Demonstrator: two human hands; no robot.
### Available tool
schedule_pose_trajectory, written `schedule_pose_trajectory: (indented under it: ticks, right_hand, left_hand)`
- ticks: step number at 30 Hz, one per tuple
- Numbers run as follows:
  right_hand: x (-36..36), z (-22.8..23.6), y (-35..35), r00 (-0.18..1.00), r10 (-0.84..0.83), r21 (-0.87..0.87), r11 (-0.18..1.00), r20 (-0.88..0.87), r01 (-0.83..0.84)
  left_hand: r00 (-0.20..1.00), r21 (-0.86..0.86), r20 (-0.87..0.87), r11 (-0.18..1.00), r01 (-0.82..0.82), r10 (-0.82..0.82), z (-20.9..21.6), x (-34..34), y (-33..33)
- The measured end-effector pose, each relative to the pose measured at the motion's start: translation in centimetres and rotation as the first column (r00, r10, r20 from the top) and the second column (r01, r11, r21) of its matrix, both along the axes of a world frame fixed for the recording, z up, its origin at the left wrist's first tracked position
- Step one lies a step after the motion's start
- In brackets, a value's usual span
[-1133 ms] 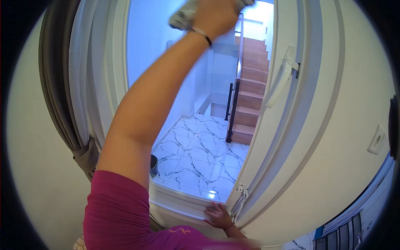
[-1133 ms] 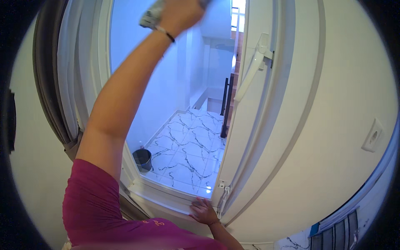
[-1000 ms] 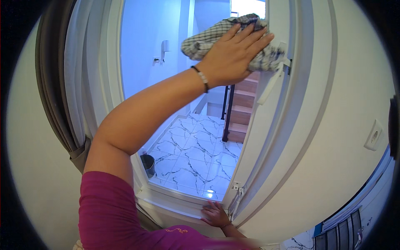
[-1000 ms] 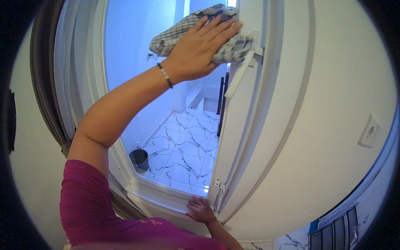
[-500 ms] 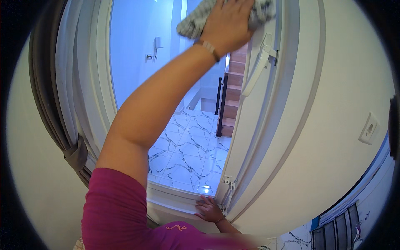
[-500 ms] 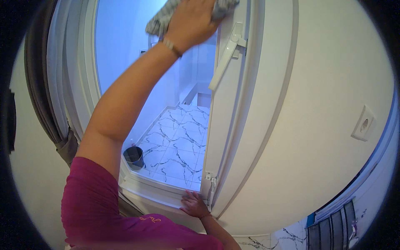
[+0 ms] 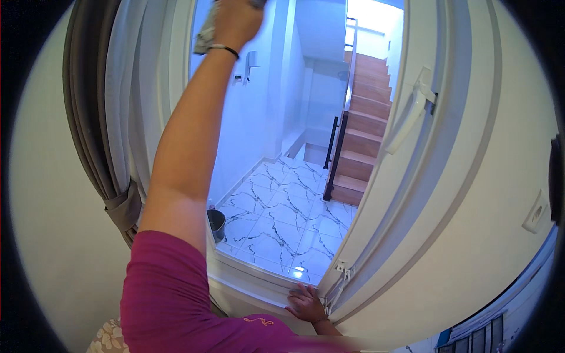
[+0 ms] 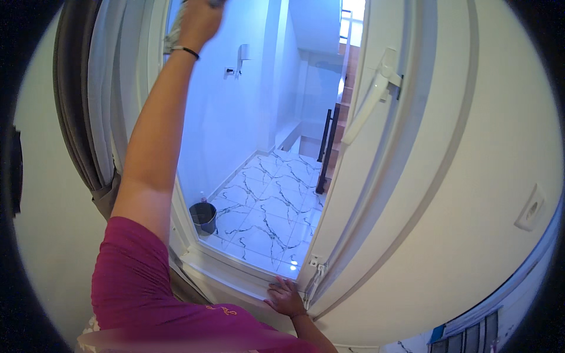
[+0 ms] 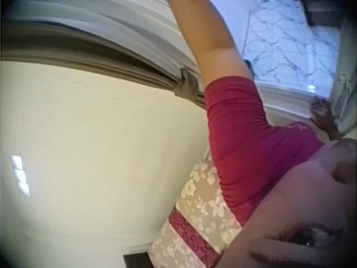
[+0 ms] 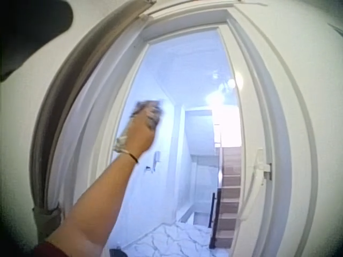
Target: Wiping down a shelving unit and an interior window frame with a cloth.
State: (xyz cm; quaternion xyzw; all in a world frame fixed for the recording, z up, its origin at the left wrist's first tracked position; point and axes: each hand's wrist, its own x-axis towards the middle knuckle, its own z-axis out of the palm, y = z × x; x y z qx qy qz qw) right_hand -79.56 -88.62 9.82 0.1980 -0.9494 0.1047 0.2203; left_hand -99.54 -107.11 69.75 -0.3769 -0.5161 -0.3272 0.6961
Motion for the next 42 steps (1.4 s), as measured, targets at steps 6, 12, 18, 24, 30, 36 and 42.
schedule_pose_trajectory:
  ticks: [6, 12, 18, 24, 30, 36, 42]
  right_hand:
    - [-0.1, 0.2, -0.3, 1.0, -0.001, 0.016, 1.0, 0.011, 0.001]
    - [0.3, 0.6, 0.0, 1.0, 0.002, 0.011, 1.0, 0.023, -0.002]
    - [-0.1, 0.5, -0.1, 0.998, 0.016, -0.025, 1.0, 0.057, -0.015]
    - [-0.3, 0.9, -0.3, 0.999, -0.007, -0.034, 0.999, 0.044, 0.009]
    - [0.0, 1.0, -0.6, 1.0, 0.016, -0.034, 0.999, 0.017, -0.016]
    - [0.3, 1.1, -0.3, 0.999, 0.017, -0.035, 0.999, 0.039, -0.016]
    - [-0.4, 0.5, -0.5, 0.998, 0.025, -0.061, 0.998, 0.058, -0.021]
  left_hand:
    - [0.995, 0.244, 0.095, 0.969, -0.031, 0.008, -1.7, -2.5, -3.0]
    - [0.941, -0.255, -0.228, 0.918, -0.305, 0.249, -4.7, 0.9, 1.7]
    - [0.991, 0.037, 0.055, 0.992, -0.125, 0.123, -2.0, -2.7, -5.7]
    - [0.91, -0.115, 0.17, 0.925, -0.362, 0.378, -20.3, -4.4, -6.1]
    - [0.603, -0.407, 0.658, 0.887, -0.219, 0.451, -51.8, 0.0, -7.4]
    - [0.702, -0.33, 0.571, 0.902, -0.278, 0.425, -41.0, -0.9, -7.5]
    - [0.933, 0.063, 0.347, 0.991, -0.122, 0.093, -20.3, -4.2, -8.1]
